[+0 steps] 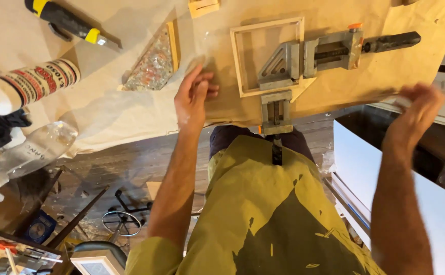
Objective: Assembling a small wooden frame by gluing and clamping wooden strips together on a workbench.
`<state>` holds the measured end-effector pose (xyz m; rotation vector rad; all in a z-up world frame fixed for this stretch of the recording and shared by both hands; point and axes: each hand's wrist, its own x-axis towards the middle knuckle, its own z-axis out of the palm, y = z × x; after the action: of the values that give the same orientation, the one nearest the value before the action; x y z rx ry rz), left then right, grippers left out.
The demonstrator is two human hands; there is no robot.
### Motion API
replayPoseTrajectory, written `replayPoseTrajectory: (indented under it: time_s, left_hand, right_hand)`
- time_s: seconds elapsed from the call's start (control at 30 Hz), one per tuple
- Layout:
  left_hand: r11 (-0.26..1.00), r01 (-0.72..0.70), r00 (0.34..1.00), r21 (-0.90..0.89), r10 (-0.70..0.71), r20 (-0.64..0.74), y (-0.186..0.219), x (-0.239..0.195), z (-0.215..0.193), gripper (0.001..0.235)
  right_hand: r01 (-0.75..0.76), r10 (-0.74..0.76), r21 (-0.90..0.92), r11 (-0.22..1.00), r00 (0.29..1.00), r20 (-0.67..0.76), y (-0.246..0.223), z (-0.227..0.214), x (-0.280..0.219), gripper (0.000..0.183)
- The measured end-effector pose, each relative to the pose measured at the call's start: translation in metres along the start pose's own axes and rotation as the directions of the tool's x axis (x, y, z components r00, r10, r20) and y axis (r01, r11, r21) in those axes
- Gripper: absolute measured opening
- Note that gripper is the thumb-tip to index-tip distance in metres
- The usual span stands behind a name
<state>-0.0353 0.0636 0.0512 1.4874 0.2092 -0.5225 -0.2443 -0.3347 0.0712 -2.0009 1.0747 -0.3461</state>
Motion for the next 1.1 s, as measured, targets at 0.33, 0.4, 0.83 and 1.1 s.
replayPoseTrajectory:
  time_s: [0.33, 0.4, 0.83, 1.1]
  left_hand:
    - [0.998, -0.026, 1.0, -0.05, 0.026, -0.017, -0.012, -0.004, -0.005, 0.039]
    - [0.997, 0.078, 0.996, 0.017, -0.077, -0.04, 0.002, -0.011, 0.002, 0.03]
    - [0.6, 0.194, 0.637, 0.776, -0.679, 0.366, -0.011, -0.088, 0.064, 0.063]
    - [0.667, 0.217, 0.638, 0.713, -0.65, 0.414, -0.028, -0.09, 0.08, 0.037]
  right_hand:
    - [-0.714, 0.775, 0.345, 0.61, 0.628, -0.07, 0.024, 0.006, -0.051, 0.059]
    - [-0.488, 0.507, 0.226, 0.843, 0.862, -0.029, 0.041, -0.001, -0.05, 0.038]
    - [0.572, -0.475, -0.085, 0.816, 0.747, 0.464, -0.031, 0.005, 0.099, 0.028]
    - [0.356, -0.275, -0.056, 0.933, 0.804, 0.527, -0.023, 0.009, 0.1, 0.03]
